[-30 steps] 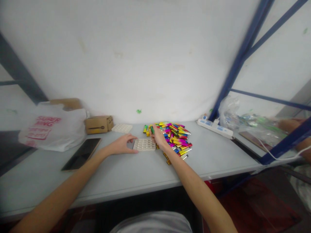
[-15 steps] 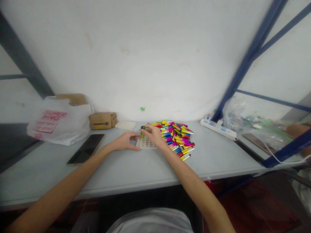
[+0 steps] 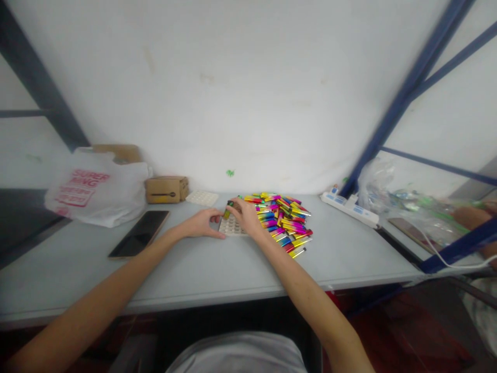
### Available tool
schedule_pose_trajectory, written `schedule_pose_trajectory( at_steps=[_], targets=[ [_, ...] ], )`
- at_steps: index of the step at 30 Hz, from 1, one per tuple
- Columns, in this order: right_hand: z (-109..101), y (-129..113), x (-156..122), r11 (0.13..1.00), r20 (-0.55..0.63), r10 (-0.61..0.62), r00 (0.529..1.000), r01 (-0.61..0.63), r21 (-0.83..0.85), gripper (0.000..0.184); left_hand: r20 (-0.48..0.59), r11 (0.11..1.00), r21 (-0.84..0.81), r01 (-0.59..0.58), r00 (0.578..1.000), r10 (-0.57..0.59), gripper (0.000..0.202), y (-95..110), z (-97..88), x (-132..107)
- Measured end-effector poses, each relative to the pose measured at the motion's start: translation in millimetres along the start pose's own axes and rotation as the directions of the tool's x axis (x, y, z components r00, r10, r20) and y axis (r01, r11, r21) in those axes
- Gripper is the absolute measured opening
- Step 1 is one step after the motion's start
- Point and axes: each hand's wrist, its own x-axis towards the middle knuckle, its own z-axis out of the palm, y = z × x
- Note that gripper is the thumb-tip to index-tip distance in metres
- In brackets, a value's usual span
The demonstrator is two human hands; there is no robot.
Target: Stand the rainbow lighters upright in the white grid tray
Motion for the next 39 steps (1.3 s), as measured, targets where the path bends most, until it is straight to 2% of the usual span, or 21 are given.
schedule_pose_trajectory(
  at_steps=[8, 13, 16, 19, 22, 24, 25, 32, 39],
  targets=[
    [3.3, -2.6, 2.1, 0.998, 0.135, -0.028, 0.990, 0.036, -0.058, 0.021, 0.002, 1.000, 0.020, -0.009, 1.000, 0.009, 0.069, -3.1, 2.0, 1.4],
    [2.5, -2.9, 0.5, 0.993, 0.246, -0.009, 0.969, 0.038, -0.113, 0.033, -0.011, 1.000, 0.016, -0.021, 1.000, 0.022, 0.065, -3.7, 0.9, 1.2],
    [-22.9, 6.9, 4.0, 0.994, 0.185, -0.002, 0.983, 0.023, -0.111, 0.037, -0.014, 1.000, 0.010, -0.025, 1.000, 0.026, 0.063, -2.9, -0.3, 1.0],
    [-67.8, 25.9, 16.5, 0.967, 0.040, 0.055, 0.998, -0.043, -0.250, 0.034, -0.005, 1.000, 0.020, -0.011, 1.000, 0.011, 0.063, -2.0, -0.7, 1.5],
    [-108.9, 48.6, 36.9, 0.832, 0.012, 0.188, 0.982, -0.153, -0.533, 0.033, -0.007, 1.000, 0.011, -0.012, 1.000, 0.012, 0.063, -1.4, -0.3, 1.7],
    [-123.1, 63.0, 50.1, 0.720, 0.087, 0.256, 0.963, -0.130, -0.682, 0.039, -0.018, 1.000, 0.007, -0.017, 1.000, 0.017, 0.063, -1.4, 0.2, 1.4],
    [-125.7, 69.5, 55.6, 0.704, 0.113, 0.272, 0.956, -0.117, -0.701, 0.040, -0.023, 1.000, 0.007, -0.018, 1.000, 0.019, 0.063, -1.4, 0.5, 1.2],
    [-107.5, 99.1, 76.5, 0.692, 0.268, 0.359, 0.894, -0.062, -0.719, 0.033, -0.031, 1.000, 0.027, -0.012, 0.999, 0.013, 0.065, -1.7, 1.6, -0.4],
    [-98.4, 96.7, 79.2, 0.693, 0.304, 0.407, 0.862, -0.074, -0.717, 0.037, -0.034, 0.999, 0.037, 0.004, 0.999, -0.003, 0.065, -2.2, 3.7, -1.1]
  ],
)
